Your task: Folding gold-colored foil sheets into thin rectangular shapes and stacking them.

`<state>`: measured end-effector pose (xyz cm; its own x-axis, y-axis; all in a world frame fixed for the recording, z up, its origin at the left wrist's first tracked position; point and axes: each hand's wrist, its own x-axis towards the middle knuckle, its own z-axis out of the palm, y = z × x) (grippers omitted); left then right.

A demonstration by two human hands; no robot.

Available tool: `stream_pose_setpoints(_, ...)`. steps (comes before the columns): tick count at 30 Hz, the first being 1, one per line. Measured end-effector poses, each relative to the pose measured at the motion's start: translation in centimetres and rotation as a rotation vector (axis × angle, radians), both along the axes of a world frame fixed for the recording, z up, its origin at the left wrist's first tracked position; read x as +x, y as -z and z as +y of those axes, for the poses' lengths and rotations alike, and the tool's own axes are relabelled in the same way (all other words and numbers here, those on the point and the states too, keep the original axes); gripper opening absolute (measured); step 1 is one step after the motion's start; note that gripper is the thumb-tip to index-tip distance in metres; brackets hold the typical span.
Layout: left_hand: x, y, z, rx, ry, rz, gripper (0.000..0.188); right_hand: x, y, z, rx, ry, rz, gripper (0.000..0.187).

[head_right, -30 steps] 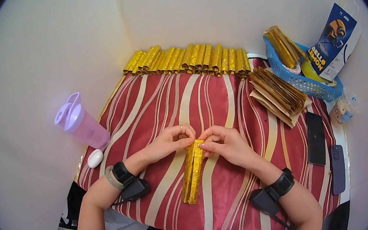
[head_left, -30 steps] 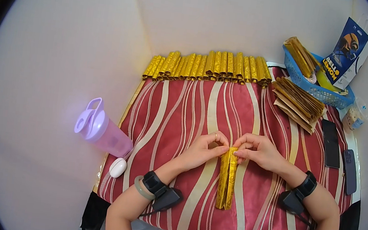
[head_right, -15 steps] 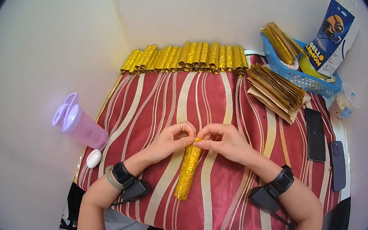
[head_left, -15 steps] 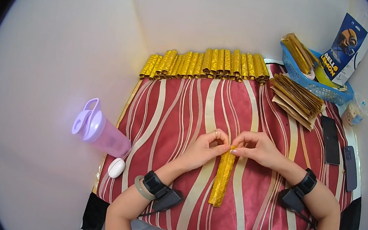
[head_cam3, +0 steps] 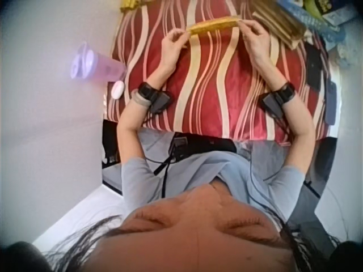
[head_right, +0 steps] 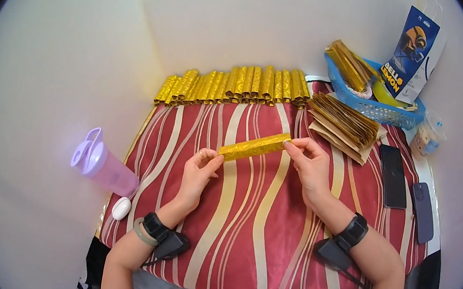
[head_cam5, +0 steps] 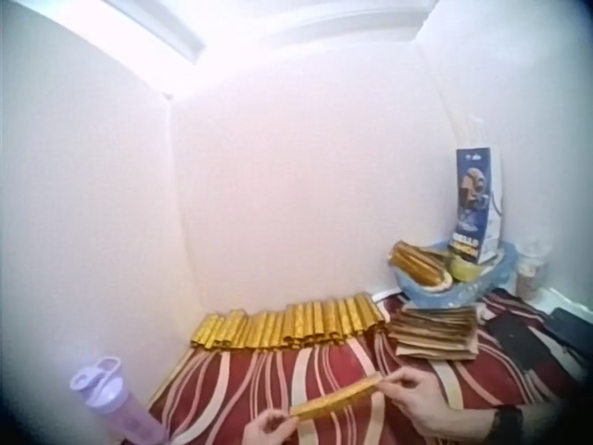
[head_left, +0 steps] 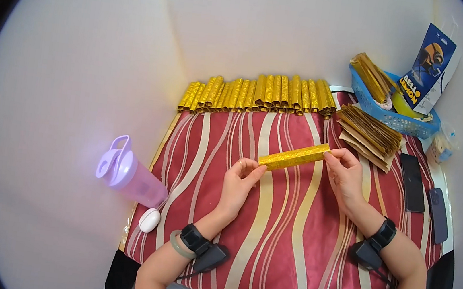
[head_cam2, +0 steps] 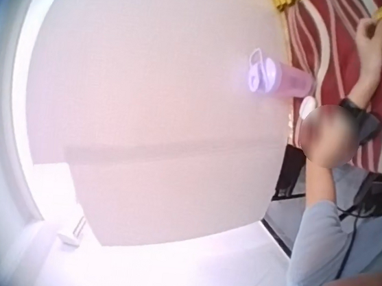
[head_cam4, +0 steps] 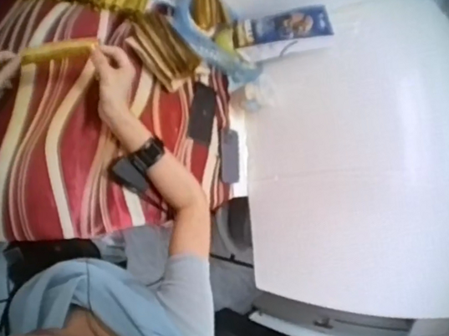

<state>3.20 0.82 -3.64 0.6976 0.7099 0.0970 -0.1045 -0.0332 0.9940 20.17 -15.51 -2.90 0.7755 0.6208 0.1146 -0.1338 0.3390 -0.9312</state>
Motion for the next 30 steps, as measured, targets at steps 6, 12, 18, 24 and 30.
stream_pose_setpoints(6,-0.1,0.3,0.7,-0.02,-0.009,-0.133,0.01,-0.2,-0.1,-0.1,-0.031,-0.037,-0.043,0.009)
stream_pose_setpoints(12,0.0,0.5,0.7,-0.054,-0.037,-0.065,0.013,0.0,0.5,0.1,0.025,-0.041,-0.028,0.009)
stream_pose_setpoints(18,-0.1,0.5,0.9,-0.162,-0.002,-0.106,0.014,0.0,0.5,-0.1,0.028,-0.049,-0.036,0.009)
stream_pose_setpoints(24,0.0,-0.2,0.4,-0.215,-0.059,-0.225,0.014,-0.2,-0.1,-0.1,-0.057,-0.055,-0.017,0.012)
stream_pose_setpoints(30,0.1,-0.5,-0.1,-0.122,-0.15,-0.3,0.012,-0.2,-0.1,-0.2,-0.114,-0.074,-0.009,0.014)
